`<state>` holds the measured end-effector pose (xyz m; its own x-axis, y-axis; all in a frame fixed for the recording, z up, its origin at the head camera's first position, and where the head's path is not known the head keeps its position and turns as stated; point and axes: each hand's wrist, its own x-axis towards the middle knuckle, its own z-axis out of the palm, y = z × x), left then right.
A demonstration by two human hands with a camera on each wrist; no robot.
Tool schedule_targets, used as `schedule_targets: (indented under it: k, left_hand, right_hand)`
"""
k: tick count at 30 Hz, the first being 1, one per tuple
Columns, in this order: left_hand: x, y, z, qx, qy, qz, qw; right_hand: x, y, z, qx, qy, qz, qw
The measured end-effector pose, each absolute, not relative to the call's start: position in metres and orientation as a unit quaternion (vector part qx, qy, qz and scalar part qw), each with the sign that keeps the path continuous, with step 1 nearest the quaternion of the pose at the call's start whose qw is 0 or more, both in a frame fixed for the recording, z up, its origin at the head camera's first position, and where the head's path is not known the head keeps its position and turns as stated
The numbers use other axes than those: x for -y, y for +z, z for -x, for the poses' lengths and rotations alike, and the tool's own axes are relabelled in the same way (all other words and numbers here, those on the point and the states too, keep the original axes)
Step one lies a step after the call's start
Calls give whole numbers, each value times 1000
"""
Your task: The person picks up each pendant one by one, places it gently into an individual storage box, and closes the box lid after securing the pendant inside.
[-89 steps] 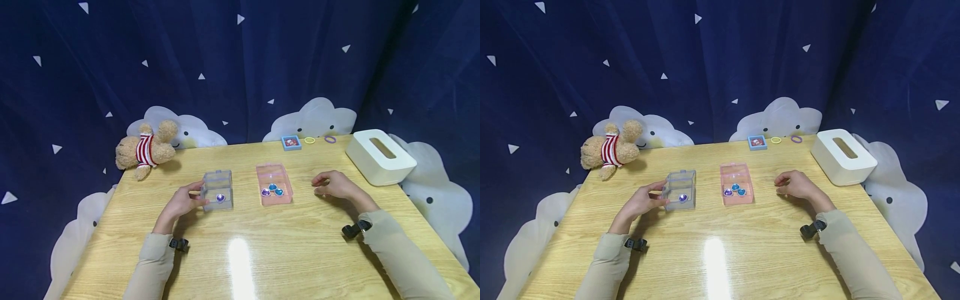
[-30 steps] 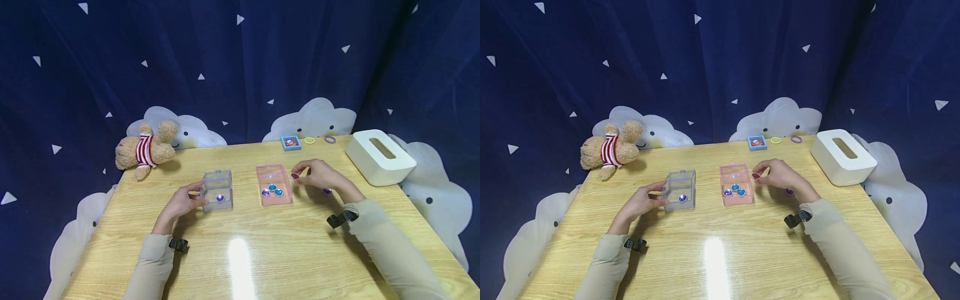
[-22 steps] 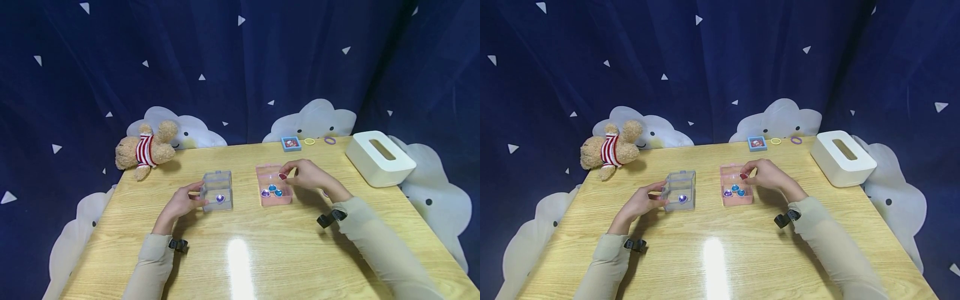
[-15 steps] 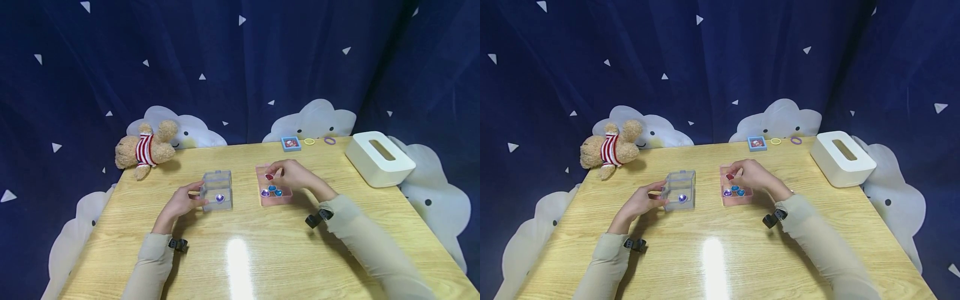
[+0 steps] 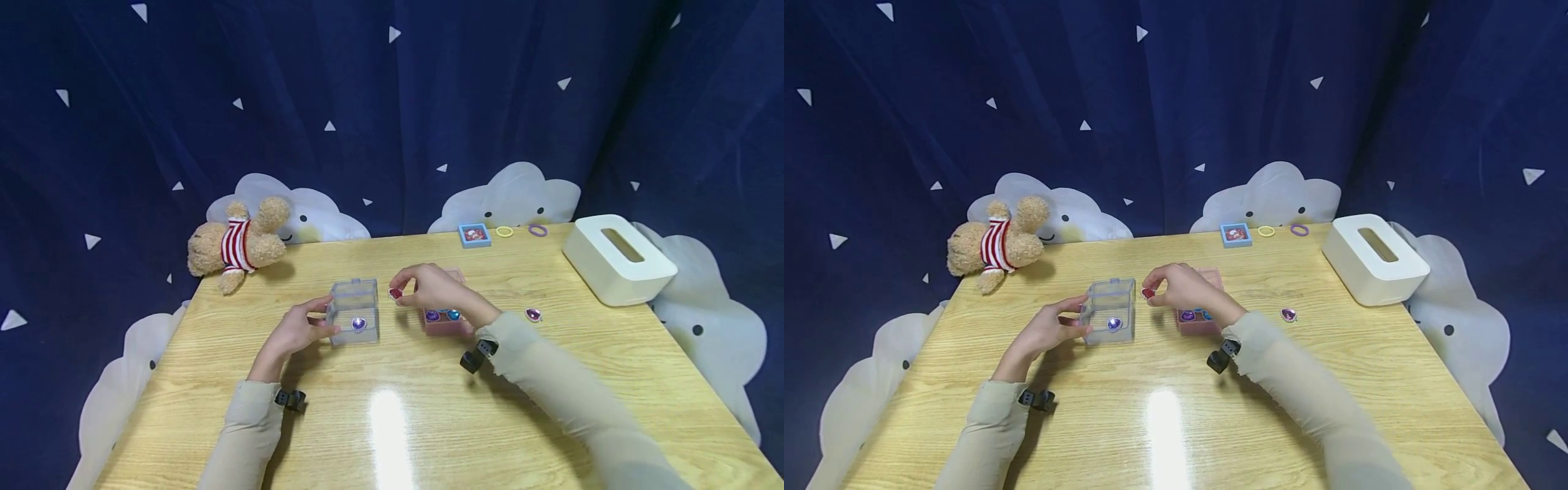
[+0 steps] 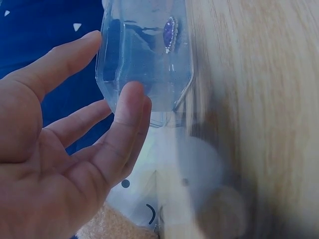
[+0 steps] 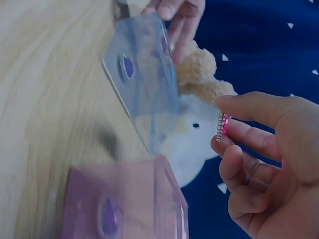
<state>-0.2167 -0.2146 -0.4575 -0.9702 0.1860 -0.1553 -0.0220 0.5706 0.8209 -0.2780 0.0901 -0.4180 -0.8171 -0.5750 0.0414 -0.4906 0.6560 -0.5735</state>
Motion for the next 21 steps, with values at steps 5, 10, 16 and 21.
schedule_targets:
  k: [5, 10, 16, 21]
  left_hand:
    - [215, -458, 217, -879, 462, -52, 111]
    - [215, -458, 218, -876, 466, -48, 115]
    - [216, -458, 218, -875, 468, -42, 117]
    - [215, -457, 217, -873, 471, -46, 120]
  right_hand:
    - [-67, -423, 278, -903, -284, 315, 73]
    - [-47, -429, 276, -900, -271, 332, 78]
    - [-28, -438, 276, -895, -271, 345, 84]
    - [-19, -445, 276, -899, -260, 342, 91]
